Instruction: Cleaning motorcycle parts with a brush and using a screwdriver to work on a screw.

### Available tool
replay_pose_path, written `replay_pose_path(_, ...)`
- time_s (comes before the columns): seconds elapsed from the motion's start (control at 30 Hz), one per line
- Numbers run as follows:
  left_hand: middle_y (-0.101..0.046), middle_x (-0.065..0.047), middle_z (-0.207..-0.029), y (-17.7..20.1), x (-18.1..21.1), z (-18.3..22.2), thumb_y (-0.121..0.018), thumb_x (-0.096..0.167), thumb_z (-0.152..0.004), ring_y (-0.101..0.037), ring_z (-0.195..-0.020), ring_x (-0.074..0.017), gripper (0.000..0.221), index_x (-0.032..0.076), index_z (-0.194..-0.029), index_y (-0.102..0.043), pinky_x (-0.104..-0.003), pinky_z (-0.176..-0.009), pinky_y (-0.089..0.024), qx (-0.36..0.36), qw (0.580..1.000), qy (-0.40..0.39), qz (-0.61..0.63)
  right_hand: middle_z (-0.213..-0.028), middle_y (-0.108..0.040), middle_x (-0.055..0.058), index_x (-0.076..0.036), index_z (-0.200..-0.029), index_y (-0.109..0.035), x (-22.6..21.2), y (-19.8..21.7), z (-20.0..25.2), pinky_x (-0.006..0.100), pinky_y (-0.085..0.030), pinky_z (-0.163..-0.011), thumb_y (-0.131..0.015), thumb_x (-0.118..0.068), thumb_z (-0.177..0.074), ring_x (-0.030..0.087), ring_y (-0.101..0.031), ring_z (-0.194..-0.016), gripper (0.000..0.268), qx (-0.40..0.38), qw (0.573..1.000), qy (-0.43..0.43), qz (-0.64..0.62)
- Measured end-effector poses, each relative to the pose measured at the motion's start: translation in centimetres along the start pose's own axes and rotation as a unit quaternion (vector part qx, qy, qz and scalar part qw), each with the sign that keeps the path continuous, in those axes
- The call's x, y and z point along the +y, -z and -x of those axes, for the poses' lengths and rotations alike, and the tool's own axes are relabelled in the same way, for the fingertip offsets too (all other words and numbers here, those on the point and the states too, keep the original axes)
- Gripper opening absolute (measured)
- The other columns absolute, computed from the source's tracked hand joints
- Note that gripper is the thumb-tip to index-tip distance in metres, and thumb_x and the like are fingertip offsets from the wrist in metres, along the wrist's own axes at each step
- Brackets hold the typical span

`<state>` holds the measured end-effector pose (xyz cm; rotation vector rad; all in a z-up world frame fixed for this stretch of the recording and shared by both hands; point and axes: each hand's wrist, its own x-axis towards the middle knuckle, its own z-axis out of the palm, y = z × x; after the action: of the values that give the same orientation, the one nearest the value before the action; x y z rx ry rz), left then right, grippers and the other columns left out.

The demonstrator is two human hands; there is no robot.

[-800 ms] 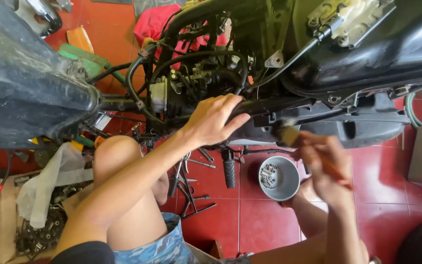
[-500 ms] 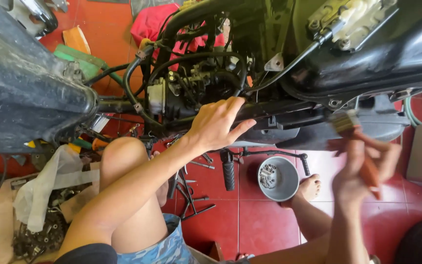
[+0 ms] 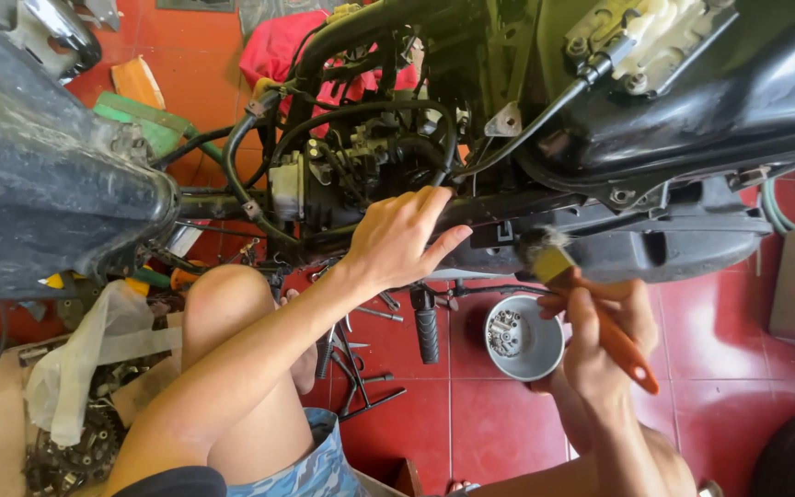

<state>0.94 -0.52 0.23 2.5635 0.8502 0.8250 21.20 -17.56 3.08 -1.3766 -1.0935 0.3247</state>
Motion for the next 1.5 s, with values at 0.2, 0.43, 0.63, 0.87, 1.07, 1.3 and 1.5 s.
replay_pose_path(0.2, -0.068, -0.013, -0.098, -0.4, -0.3, 0.4, -0.044, 0.047, -0.107, -0.070, -0.078, -0.0315, 0.049, 0.000, -0.118, -0.054, -0.044, -0.058, -0.056, 0.026, 0.999, -0.027, -0.029, -0.081, -0.064, 0.031, 0.004, -0.104, -0.043, 1.9, 0.7, -1.4, 0.033, -0.049, -0.048, -0.052, 0.001, -0.113, 0.036, -0.072, -0.068, 0.012, 0.073, 0.993, 0.066, 0.071)
replay_pose_path(0.43, -0.068, -0.014, -0.100, -0.3, -0.1, 0.5, -0.044, 0.047, -0.107, -0.069, -0.078, -0.0330, 0.050, 0.000, -0.120, -0.054, -0.044, -0.061, -0.056, 0.029, 0.999, -0.026, -0.033, -0.076, -0.071, 0.012, 0.000, -0.100, -0.046, -4.3, -1.2, 0.3, 0.031, -0.042, -0.042, -0.054, -0.011, -0.099, 0.021, -0.067, -0.054, 0.013, 0.052, 0.969, -0.179, 0.163)
replay_pose_path(0.63, -0.066, -0.012, -0.114, -0.4, 0.3, 0.6, -0.044, 0.049, -0.106, -0.066, -0.092, -0.0292, 0.052, 0.002, -0.123, -0.059, -0.041, -0.069, -0.056, 0.056, 0.997, -0.023, -0.052, -0.088, -0.066, 0.026, 0.002, -0.103, -0.055, 1.8, 1.0, -0.2, 0.031, -0.053, -0.054, -0.061, -0.014, -0.100, 0.025, -0.064, -0.057, 0.018, 0.027, 0.987, -0.108, -0.112)
replay_pose_path(0.87, -0.067, -0.013, -0.116, 0.1, 2.3, 1.6, -0.046, 0.047, -0.104, -0.059, -0.111, -0.0316, 0.046, 0.006, -0.119, -0.063, -0.048, -0.098, -0.041, 0.181, 0.974, -0.101, 0.093, -0.103, -0.068, 0.019, -0.001, -0.111, -0.062, 3.0, 0.9, 0.4, 0.027, -0.056, -0.063, -0.065, -0.021, -0.102, 0.025, -0.065, -0.060, 0.022, -0.020, 0.976, -0.140, -0.167)
replay_pose_path(1.07, -0.073, -0.001, -0.105, -0.1, 2.8, 1.5, -0.068, 0.025, -0.100, -0.058, -0.111, -0.0262, 0.018, 0.012, -0.112, -0.068, -0.045, -0.102, -0.040, 0.167, 0.972, -0.071, 0.148, -0.109, -0.070, 0.019, 0.002, -0.115, -0.061, 1.1, -0.1, -0.3, 0.032, -0.059, -0.075, -0.059, -0.016, -0.106, 0.022, -0.070, -0.074, 0.020, -0.105, 0.992, 0.002, -0.064)
replay_pose_path(1.3, -0.062, -0.009, -0.114, -0.3, 1.4, 1.6, -0.065, 0.014, -0.104, -0.059, -0.108, -0.0293, 0.010, 0.007, -0.111, -0.066, -0.046, -0.095, -0.046, 0.157, 0.973, -0.153, 0.076, -0.109, -0.067, 0.038, 0.012, -0.112, -0.049, 2.4, 3.5, -3.0, 0.041, -0.052, -0.059, -0.055, 0.018, -0.117, 0.034, -0.064, -0.070, 0.010, 0.114, 0.973, 0.184, 0.086)
replay_pose_path(1.5, -0.062, -0.016, -0.122, 0.3, 0.8, 1.1, -0.067, 0.009, -0.104, -0.062, -0.112, -0.0317, 0.024, -0.001, -0.125, -0.062, -0.043, -0.105, -0.054, 0.157, 0.975, -0.122, 0.102, -0.112, -0.071, 0.027, 0.013, -0.119, -0.060, 1.4, 2.9, -2.1, 0.033, -0.055, -0.062, -0.056, -0.001, -0.113, 0.030, -0.071, -0.073, 0.016, -0.050, 0.990, 0.096, 0.094)
